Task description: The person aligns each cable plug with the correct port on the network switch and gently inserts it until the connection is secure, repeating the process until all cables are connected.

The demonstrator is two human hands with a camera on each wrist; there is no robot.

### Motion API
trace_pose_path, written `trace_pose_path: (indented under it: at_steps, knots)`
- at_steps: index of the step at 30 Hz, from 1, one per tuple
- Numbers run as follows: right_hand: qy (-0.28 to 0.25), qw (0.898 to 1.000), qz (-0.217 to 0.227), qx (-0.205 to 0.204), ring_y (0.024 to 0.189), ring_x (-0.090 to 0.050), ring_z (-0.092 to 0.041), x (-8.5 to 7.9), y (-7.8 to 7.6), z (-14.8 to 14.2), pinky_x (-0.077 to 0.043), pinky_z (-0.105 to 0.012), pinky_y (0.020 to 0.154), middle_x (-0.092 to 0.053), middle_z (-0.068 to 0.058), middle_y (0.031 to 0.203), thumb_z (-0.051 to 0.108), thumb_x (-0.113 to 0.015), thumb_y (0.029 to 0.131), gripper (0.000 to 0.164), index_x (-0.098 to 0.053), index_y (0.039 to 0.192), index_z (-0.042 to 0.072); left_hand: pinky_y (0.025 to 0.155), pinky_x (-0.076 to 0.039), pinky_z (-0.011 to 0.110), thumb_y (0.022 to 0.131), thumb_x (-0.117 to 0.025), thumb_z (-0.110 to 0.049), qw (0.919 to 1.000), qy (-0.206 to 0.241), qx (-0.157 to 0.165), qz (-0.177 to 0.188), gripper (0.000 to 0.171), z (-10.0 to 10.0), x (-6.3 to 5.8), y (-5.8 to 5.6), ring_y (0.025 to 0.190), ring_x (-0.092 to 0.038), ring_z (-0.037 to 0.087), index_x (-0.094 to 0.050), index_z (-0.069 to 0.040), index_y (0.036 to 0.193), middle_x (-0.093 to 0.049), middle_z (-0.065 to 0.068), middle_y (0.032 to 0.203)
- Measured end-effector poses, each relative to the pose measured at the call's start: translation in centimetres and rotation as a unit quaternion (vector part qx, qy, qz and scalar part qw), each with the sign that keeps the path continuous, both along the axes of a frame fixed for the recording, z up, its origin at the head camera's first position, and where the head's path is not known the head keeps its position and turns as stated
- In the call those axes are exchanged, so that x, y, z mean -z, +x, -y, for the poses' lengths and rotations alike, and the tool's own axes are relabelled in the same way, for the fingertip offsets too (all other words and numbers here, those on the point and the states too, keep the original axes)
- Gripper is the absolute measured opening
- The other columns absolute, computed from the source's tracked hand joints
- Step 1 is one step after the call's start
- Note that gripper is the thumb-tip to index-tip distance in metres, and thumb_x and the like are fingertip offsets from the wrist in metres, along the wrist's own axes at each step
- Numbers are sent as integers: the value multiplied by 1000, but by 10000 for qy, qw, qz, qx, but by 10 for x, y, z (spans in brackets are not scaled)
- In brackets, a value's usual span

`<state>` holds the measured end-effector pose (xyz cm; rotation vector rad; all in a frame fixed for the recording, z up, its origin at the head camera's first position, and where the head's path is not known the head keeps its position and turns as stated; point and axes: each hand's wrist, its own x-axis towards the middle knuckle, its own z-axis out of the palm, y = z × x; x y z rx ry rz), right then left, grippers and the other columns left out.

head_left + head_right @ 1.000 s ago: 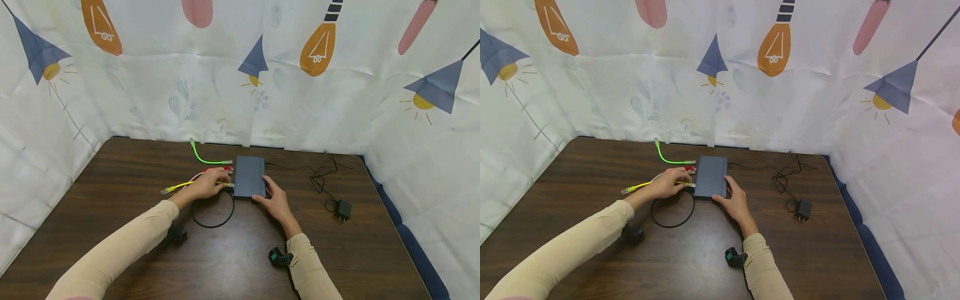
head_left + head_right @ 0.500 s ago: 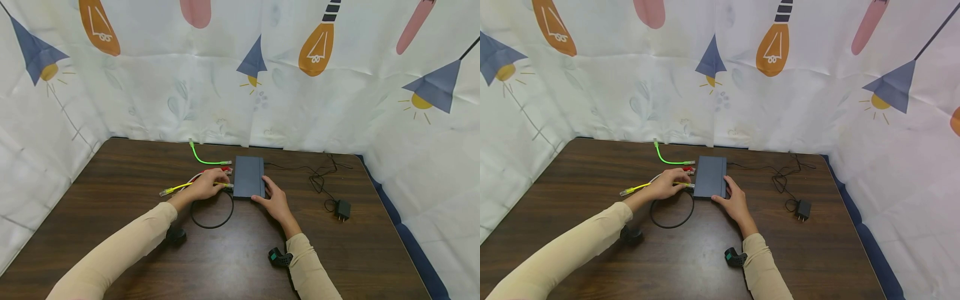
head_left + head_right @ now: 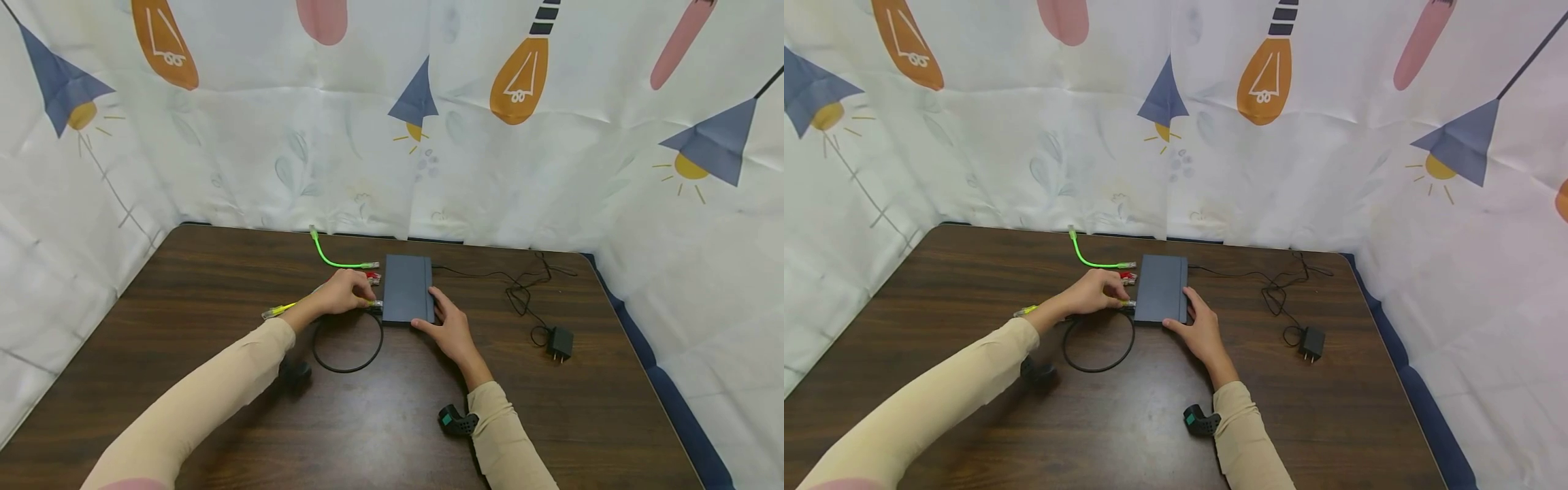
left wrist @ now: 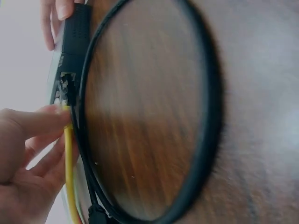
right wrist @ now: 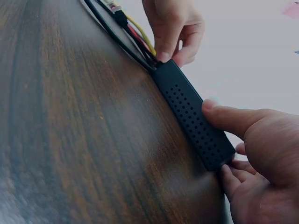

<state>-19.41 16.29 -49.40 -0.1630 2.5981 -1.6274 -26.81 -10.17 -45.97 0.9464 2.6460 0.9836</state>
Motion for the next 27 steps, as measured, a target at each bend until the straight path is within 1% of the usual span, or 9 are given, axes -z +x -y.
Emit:
trace_pose_path:
  at_steps: [5,13,16,21,27]
  knots:
    - [70,10000,35,40,140,-38,-33,-1,0,0,-40,-42,108,-29,-13,158,23,-77,82,80,-36,150,14,71,-54,26,79,-77,-3,9994,3,70,345,11,-1,-3,-5,80,-66,14,-79,-10,87,-69,3,88]
    - [75,9999,-77,39,141,-36,-30,-4,1,2,-41,-40,107,-30,-14,157,20,-77,82,81,-35,150,9,71,-54,27,79,-77,-3,9994,48,9,337,11,-2,-2,-6,80,-65,13,-79,-10,87,-69,3,89]
    - [106,9999,-114,28,142,-35,-30,-5,1,2,-41,-39,107,-30,-14,157,20,-76,82,81,-35,150,7,72,-53,28,80,-76,-4,9997,-50,-14,257,10,-2,-1,-5,81,-65,13,-78,-11,88,-69,2,90]
    - [143,9997,-182,-16,142,-35,-30,-4,0,2,-41,-40,107,-30,-16,157,19,-76,82,81,-34,150,6,74,-52,29,85,-73,-9,9997,-246,21,-79,6,-2,0,-1,83,-62,13,-75,-13,89,-66,2,92]
    - [105,9998,-123,-70,144,-33,-28,-4,0,0,-39,-40,108,-29,-14,158,19,-76,83,81,-34,150,7,71,-51,27,88,-70,-10,9995,-228,-43,-227,4,-1,2,6,81,-60,13,-73,-12,91,-65,3,93]
